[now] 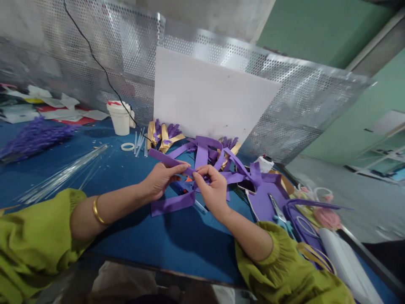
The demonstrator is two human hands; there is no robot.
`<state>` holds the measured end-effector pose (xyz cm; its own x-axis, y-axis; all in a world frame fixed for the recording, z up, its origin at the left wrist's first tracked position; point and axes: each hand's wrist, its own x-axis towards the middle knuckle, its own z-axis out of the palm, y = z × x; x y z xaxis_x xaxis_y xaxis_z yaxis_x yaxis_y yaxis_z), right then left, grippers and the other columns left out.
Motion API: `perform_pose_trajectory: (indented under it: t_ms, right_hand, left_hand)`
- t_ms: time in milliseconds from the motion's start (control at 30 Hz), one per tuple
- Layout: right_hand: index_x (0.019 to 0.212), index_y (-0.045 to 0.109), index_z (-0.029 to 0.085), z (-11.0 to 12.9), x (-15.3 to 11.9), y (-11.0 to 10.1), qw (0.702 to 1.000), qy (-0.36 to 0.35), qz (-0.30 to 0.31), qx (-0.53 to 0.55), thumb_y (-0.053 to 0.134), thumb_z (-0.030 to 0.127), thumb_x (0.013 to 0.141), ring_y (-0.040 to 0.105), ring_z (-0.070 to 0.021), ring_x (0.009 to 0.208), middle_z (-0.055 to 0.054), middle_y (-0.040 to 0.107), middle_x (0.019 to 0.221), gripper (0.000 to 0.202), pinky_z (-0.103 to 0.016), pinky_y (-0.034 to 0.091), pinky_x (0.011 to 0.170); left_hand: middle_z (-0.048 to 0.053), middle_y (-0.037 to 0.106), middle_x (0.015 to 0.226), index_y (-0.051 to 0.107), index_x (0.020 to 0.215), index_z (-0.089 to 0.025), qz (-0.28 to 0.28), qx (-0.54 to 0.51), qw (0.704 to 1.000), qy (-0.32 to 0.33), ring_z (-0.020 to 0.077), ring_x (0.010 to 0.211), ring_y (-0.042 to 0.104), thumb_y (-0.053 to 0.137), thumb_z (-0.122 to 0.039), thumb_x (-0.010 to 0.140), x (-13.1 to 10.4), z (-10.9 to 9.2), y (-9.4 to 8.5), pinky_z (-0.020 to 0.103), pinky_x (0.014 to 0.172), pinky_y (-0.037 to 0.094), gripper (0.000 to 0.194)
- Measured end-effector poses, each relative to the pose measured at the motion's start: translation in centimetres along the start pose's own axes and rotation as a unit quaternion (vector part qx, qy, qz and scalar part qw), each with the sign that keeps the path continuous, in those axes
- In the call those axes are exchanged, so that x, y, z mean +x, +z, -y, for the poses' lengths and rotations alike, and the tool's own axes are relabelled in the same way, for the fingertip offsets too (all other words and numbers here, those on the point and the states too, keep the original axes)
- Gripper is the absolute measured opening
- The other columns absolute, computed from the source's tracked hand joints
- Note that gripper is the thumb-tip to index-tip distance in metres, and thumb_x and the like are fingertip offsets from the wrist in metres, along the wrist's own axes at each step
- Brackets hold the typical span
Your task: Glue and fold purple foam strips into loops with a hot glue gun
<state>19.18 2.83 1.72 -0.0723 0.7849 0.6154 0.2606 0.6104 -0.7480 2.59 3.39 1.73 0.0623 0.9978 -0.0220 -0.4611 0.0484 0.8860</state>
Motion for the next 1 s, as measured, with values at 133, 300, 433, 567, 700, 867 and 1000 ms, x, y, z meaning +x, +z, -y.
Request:
perform_pose_trajectory:
  t_ms: [133,300,433,567,700,867,1000]
  right_hand:
    - [0.069,0.06,0.021,0.0,-0.3,0.2,1.0,0.005,0.017,-0.001,0.065,0.023,0.084,0.064,-0.0168,0.08,-0.001,0.067,0.076,0.015,-0.03,0.048,0.077]
    - [0.067,0.06,0.021,0.2,-0.1,0.3,0.999,0.04,0.004,0.015,0.066,0.026,0.082,0.062,-0.0158,0.073,0.0,0.067,0.072,0.017,-0.029,0.048,0.072]
    - [0.067,0.059,0.021,0.1,-0.1,0.4,0.997,0.065,0.007,0.036,0.068,0.028,0.081,0.059,-0.0148,0.071,0.0,0.066,0.072,0.018,-0.028,0.047,0.069]
    - [0.072,0.063,0.02,0.1,0.1,0.2,0.993,0.083,0.058,0.062,0.064,0.037,0.087,0.058,-0.0145,0.072,-0.001,0.066,0.077,0.023,-0.028,0.046,0.069]
    - [0.076,0.069,0.018,0.0,0.7,-0.3,0.983,0.085,0.157,0.049,0.059,0.039,0.09,0.057,-0.0135,0.072,-0.001,0.066,0.076,0.027,-0.027,0.044,0.068]
    - [0.077,0.071,0.019,-0.3,0.6,0.0,0.95,0.144,0.257,0.104,0.071,0.032,0.076,0.054,-0.0105,0.06,0.002,0.065,0.067,0.013,-0.024,0.043,0.059]
    - [0.076,0.07,0.021,0.0,0.0,0.4,0.908,0.22,0.277,0.224,0.076,0.031,0.07,0.058,-0.0115,0.062,0.002,0.069,0.072,0.014,-0.025,0.048,0.061]
  left_hand:
    - [0.004,0.072,0.075,0.078,0.074,-0.013,-0.018,0.004,1.0,0.016,0.0115,0.073,0.062,0.091,-0.031,0.062,-0.1,0.3,0.1,0.018,0.06,0.047,0.025]
    - [0.006,0.073,0.076,0.079,0.088,-0.012,0.024,-0.05,0.997,-0.048,0.0124,0.067,0.065,0.085,-0.028,0.073,-0.1,0.3,0.0,0.021,0.059,0.051,0.023]
    - [0.006,0.074,0.078,0.077,0.087,-0.012,-0.001,-0.061,0.996,-0.071,0.0124,0.067,0.067,0.077,-0.015,0.08,-0.2,0.3,0.2,0.02,0.056,0.052,0.007]
    - [0.004,0.073,0.079,0.075,0.084,-0.013,-0.027,-0.053,0.996,-0.066,0.0116,0.068,0.067,0.07,-0.018,0.088,0.3,-0.5,-0.1,0.018,0.05,0.049,0.007]
    - [0.003,0.073,0.082,0.072,0.082,-0.015,-0.025,-0.054,0.997,-0.043,0.0118,0.07,0.067,0.067,-0.023,0.092,1.6,-1.3,-1.0,0.018,0.048,0.047,0.013]
    - [0.003,0.071,0.077,0.07,0.079,-0.016,0.003,-0.102,0.994,-0.038,0.0124,0.069,0.068,0.064,-0.022,0.093,2.3,-1.7,-1.3,0.019,0.057,0.052,0.016]
    - [0.001,0.068,0.069,0.071,0.079,-0.015,-0.019,-0.134,0.989,-0.066,0.0103,0.061,0.065,0.066,-0.02,0.092,1.9,-1.8,-0.9,0.019,0.06,0.054,0.015]
